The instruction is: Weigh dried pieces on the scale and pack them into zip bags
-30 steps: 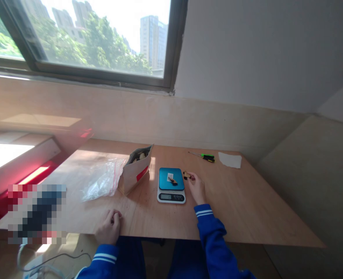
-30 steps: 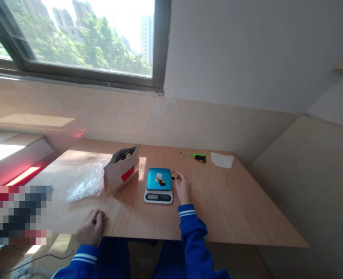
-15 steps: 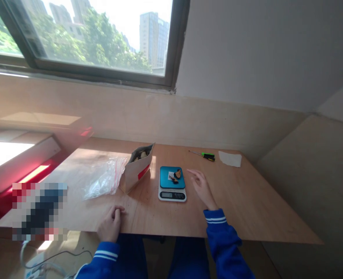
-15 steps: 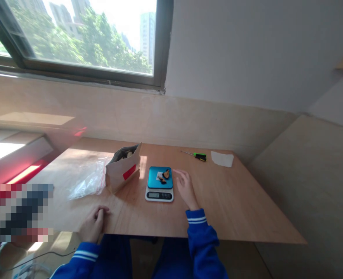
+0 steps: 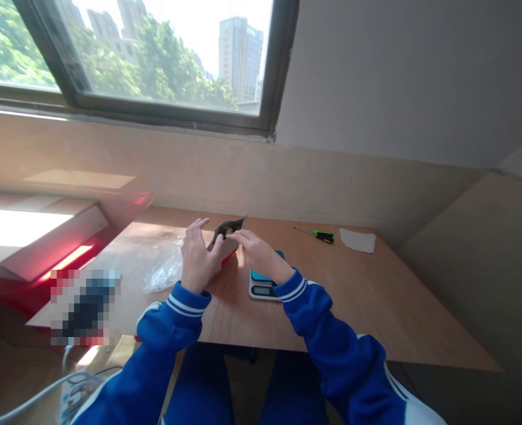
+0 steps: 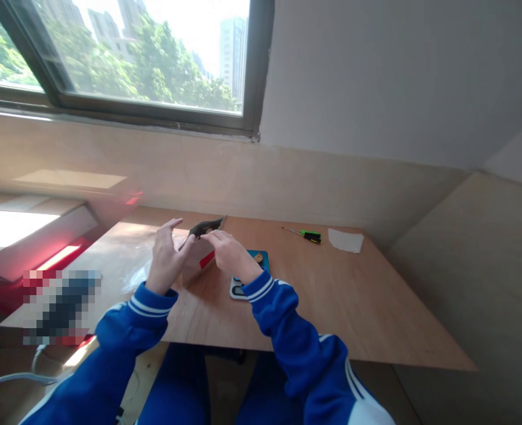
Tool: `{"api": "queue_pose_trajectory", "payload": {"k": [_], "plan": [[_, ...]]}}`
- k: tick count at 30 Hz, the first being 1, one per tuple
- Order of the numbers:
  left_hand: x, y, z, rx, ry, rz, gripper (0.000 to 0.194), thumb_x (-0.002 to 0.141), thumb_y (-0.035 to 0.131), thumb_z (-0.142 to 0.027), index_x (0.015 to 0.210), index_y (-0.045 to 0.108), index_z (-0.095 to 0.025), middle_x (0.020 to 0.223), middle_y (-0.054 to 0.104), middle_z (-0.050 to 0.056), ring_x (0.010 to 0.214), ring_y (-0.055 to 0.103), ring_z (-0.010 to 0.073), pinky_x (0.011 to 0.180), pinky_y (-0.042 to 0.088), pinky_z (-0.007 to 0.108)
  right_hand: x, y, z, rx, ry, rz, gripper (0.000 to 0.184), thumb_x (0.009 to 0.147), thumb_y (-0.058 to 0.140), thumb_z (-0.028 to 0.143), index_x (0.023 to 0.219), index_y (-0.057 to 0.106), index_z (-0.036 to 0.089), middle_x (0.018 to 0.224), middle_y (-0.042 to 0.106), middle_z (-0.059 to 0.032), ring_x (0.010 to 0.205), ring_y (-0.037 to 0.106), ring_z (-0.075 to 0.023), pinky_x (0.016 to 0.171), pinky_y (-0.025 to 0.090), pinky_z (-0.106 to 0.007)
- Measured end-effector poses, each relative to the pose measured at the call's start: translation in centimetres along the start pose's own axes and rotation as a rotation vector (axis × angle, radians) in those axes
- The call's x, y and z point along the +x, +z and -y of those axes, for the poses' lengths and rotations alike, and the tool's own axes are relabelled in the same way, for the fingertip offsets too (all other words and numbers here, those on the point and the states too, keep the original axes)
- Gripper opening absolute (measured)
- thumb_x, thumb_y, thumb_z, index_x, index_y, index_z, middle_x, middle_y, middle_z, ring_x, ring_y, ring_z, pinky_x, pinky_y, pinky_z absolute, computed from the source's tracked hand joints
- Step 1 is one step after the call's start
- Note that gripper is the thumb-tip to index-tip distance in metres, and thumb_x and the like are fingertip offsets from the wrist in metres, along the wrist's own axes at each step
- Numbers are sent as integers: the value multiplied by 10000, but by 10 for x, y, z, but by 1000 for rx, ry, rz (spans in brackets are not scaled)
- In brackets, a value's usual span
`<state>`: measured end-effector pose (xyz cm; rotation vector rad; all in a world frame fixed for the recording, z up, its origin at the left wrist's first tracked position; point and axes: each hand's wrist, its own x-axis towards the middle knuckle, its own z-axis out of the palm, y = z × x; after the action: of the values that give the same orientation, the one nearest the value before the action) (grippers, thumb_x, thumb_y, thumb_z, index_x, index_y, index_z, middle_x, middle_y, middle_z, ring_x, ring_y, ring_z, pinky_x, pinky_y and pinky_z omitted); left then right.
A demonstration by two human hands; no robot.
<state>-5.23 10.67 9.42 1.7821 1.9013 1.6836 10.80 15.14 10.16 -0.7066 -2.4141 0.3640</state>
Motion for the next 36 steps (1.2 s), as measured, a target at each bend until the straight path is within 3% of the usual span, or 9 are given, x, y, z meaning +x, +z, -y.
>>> {"api": "queue_pose_trajectory", "payload": {"k": [4,8,13,18,21,24,29,36], "plan": [[-6,10,4,-40,-134,226,339,829,517,-311,1126,571,-156,1192,631,138,1166,566,268,996,428,438,-18,-13,5,48,6,105,494,782,353,-85,1109,659,123,1069,647,-117,1034,592,-202,950,489,-375],[-21,12,-6,-100,-163,410,299,892,440,-321,1100,609,-188,1005,727,77,975,676,227,847,503,340,-14,-19,2,45,25,216,443,775,372,-97,947,701,144,1063,666,-77,1015,612,-168,921,485,-308],[-37,15,-18,91,-129,352,331,936,381,-299,1159,606,-202,952,741,80,929,697,256,767,501,333,9,-8,0,-226,219,453,252,863,450,6,982,655,91,1050,681,-129,944,641,-184,813,495,-276],[-45,17,-19,165,-124,301,358,956,362,-273,1226,579,-185,1020,734,99,944,696,252,761,497,320,18,6,-2,-332,343,513,223,912,484,114,1076,607,27,1025,668,-196,915,657,-248,776,522,-357],[-50,17,-19,187,-141,299,362,954,376,-276,1244,575,-192,1011,737,91,905,704,248,737,497,312,17,10,-4,-341,355,563,322,935,549,291,1198,557,104,1161,609,-132,985,629,-223,826,538,-410],[-55,17,-20,168,-125,273,371,957,366,-284,1248,577,-195,992,739,83,888,704,235,734,496,302,18,8,-5,-284,284,599,277,873,640,309,1099,622,149,1095,656,-79,941,639,-201,821,540,-354],[-60,19,-21,152,-100,246,352,943,388,-286,1205,607,-200,960,736,79,869,694,230,743,496,304,17,-1,-11,-168,181,581,181,722,759,246,868,688,167,848,733,-43,787,668,-194,724,519,-250],[-57,17,-23,149,-131,250,350,940,391,-288,1199,609,-199,931,739,86,871,691,249,749,488,327,5,2,-21,122,162,410,224,700,745,154,908,672,123,910,722,-65,811,662,-181,699,499,-249]]}}
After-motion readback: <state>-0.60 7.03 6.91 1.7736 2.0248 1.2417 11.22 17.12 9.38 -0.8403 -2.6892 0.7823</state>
